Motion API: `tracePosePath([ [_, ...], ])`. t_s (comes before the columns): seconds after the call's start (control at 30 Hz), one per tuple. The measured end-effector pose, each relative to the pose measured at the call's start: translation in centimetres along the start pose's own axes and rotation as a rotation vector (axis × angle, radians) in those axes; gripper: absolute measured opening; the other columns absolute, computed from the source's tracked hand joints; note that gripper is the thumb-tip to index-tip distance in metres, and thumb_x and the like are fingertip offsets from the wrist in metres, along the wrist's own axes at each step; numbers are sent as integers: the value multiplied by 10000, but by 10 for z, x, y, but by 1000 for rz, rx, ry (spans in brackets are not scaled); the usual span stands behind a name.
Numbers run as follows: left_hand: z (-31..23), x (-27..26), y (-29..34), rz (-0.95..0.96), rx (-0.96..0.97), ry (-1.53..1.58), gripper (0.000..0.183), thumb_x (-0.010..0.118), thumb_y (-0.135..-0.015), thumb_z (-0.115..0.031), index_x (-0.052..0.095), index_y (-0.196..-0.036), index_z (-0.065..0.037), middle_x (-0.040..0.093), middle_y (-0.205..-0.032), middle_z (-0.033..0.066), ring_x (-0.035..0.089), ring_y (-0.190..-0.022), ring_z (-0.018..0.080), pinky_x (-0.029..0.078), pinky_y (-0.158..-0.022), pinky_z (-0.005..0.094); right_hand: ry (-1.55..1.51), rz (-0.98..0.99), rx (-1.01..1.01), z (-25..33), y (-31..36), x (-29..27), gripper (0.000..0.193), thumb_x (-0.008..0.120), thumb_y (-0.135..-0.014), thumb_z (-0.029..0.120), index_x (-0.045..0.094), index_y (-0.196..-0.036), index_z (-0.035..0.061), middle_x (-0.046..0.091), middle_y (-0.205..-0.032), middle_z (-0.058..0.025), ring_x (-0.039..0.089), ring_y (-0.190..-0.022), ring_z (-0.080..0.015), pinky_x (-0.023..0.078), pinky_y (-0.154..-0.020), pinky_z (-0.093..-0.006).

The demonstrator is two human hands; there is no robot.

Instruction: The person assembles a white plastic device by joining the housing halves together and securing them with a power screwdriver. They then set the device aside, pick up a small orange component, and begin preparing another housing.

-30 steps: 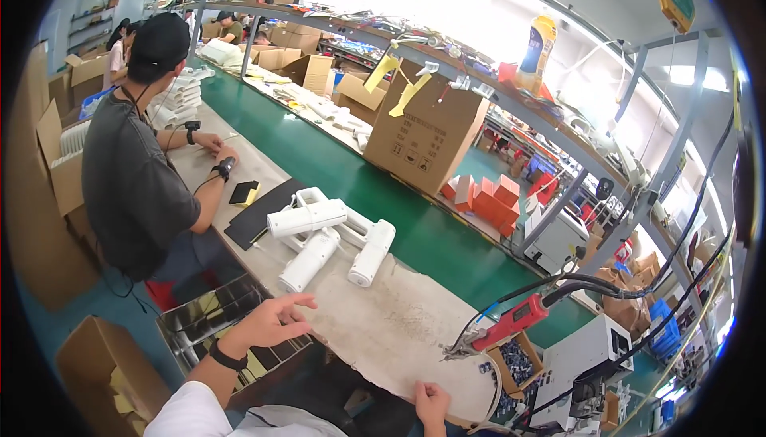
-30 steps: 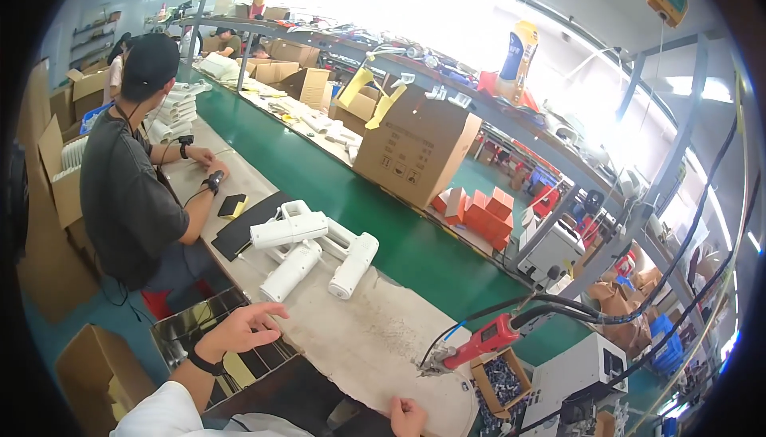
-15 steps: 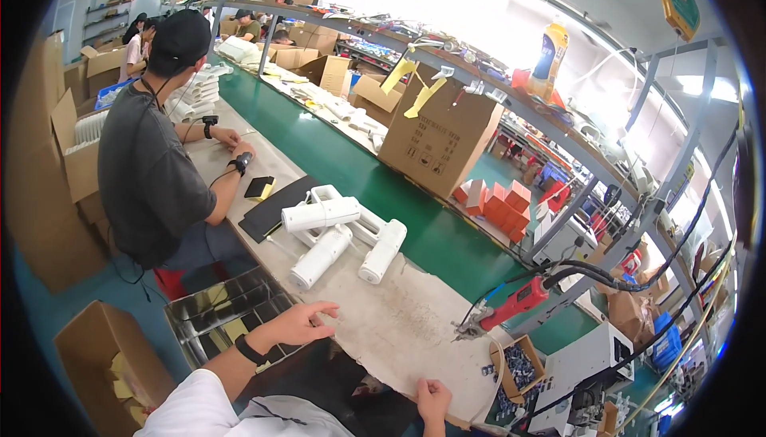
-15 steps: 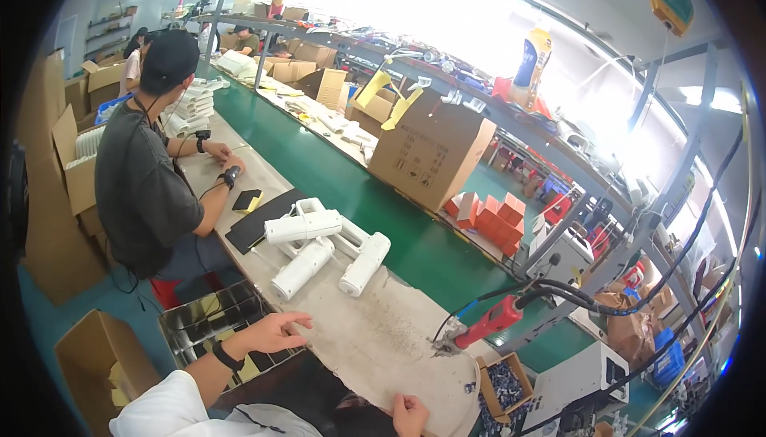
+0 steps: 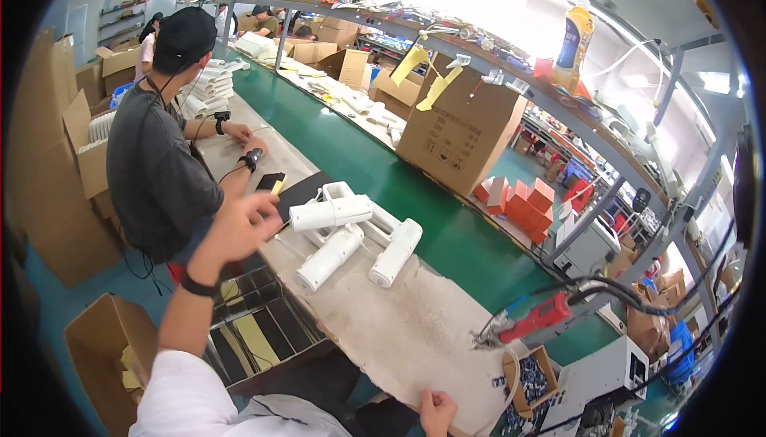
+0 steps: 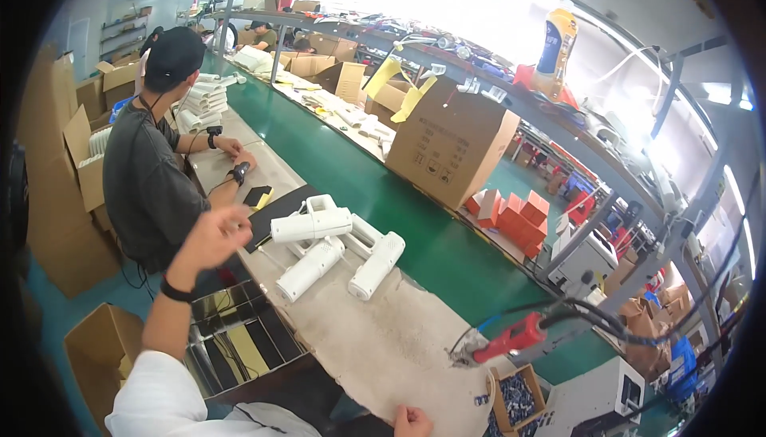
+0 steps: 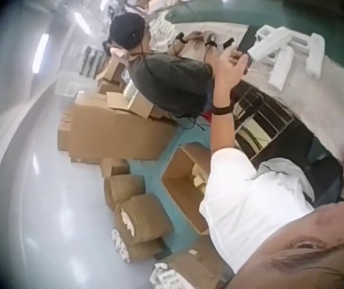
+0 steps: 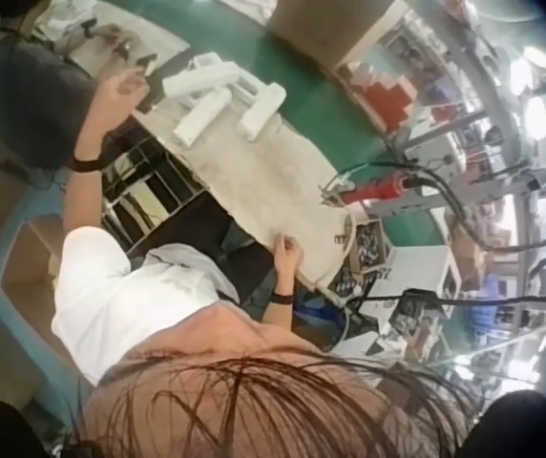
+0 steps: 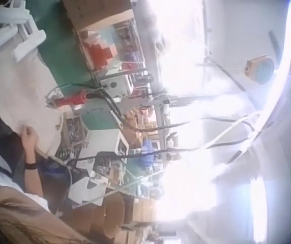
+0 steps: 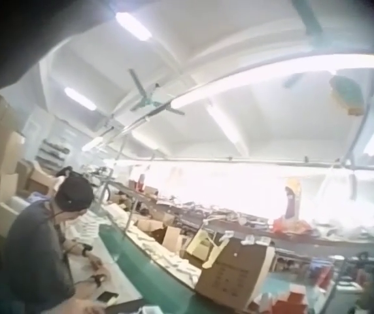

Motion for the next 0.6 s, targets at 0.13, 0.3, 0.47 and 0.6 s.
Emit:
tracePosePath([
  [0.13,13,-33,-124,-226,167,-102,379,672,-825,-182,605,-1119,48,674,-940,121,632,-769,150,507,-698,281,-10,40,21,-26,-12,10,278,622,-893,224,617,-821,-44,595,-646,-60,510,-606,-121,446,-567,-302],
  [0.3,24,-72,-301,-552,130,-462,447,668,-821,-330,623,-1109,10,683,-976,143,657,-810,198,511,-716,314,99,155,131,-9,-13,15,234,640,-878,193,630,-855,-40,576,-646,-37,502,-617,-112,450,-563,-296],
  [0.47,-12,-97,-421,-678,120,-324,471,639,-840,-402,622,-1112,-17,680,-935,104,644,-752,189,513,-666,310,1072,1181,-20,117,-70,8,600,186,-975,473,590,-1204,93,584,-1255,-114,508,-1211,-269,321,-1083,-358],
  [0.6,-27,-100,-491,-752,-21,-137,452,613,-843,-416,653,-927,27,677,-810,153,660,-706,255,516,-638,373,1082,1240,-24,186,-119,8,582,199,-970,461,573,-1219,91,568,-1267,-121,494,-1218,-281,313,-1083,-374],
])
Point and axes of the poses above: each hand's wrist, its own y-axis away from the middle knuckle, its own x-axis out of the palm, z = x × y, the point moved 5 cm from there along -y, towards the middle knuckle
